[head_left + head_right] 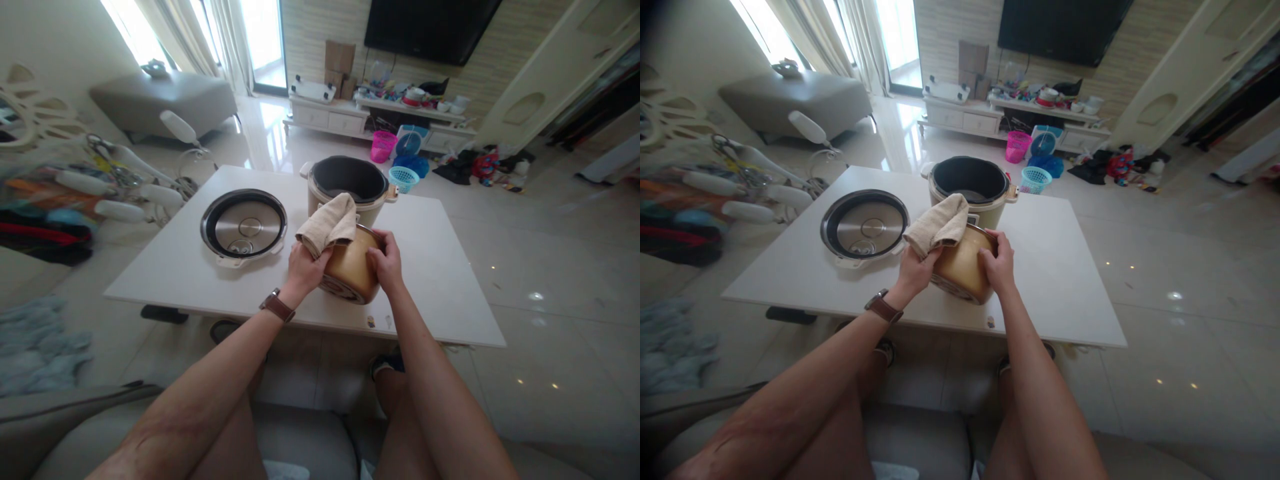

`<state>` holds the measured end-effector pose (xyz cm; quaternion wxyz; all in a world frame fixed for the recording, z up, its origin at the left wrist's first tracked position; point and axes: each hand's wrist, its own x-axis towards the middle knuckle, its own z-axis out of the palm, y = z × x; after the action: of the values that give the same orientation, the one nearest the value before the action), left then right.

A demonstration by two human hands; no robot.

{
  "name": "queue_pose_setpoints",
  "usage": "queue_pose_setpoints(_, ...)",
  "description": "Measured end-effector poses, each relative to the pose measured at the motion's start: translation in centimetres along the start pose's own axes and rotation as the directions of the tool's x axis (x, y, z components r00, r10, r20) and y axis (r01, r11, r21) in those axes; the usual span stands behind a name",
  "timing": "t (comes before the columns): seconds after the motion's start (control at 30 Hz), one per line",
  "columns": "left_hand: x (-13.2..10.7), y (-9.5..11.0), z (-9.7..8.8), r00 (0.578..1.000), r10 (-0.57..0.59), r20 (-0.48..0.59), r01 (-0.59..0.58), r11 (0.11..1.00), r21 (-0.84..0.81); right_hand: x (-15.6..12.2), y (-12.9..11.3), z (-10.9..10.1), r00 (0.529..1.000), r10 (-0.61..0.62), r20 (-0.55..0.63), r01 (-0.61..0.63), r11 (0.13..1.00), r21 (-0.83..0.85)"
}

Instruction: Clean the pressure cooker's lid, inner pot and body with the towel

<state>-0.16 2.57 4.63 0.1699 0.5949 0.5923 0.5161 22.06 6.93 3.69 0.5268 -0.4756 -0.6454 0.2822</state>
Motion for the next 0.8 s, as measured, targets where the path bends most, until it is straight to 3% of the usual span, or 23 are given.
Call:
queue_pose_setpoints(0.27,0.5,-0.6,0.5,0.985,-0.164,-0.046,0.156,0.977,-0.144,-0.2,-0.3,0.2,1.000,0.006,-0.027,-0.006,1.000,0.012)
queue_pose_setpoints(0.53,1.1,-1.0,0.6,0.945,-0.326,-0.039,0.288,0.881,-0.375,-0.3,-0.3,0.4,0.999,-0.003,-0.054,0.004,1.000,0.020)
queue_pose_setpoints(0.8,1.6,-0.8,0.5,0.906,-0.423,-0.019,0.367,0.807,-0.463,-0.3,-0.5,0.5,0.997,0.002,-0.071,-0.001,1.000,0.019)
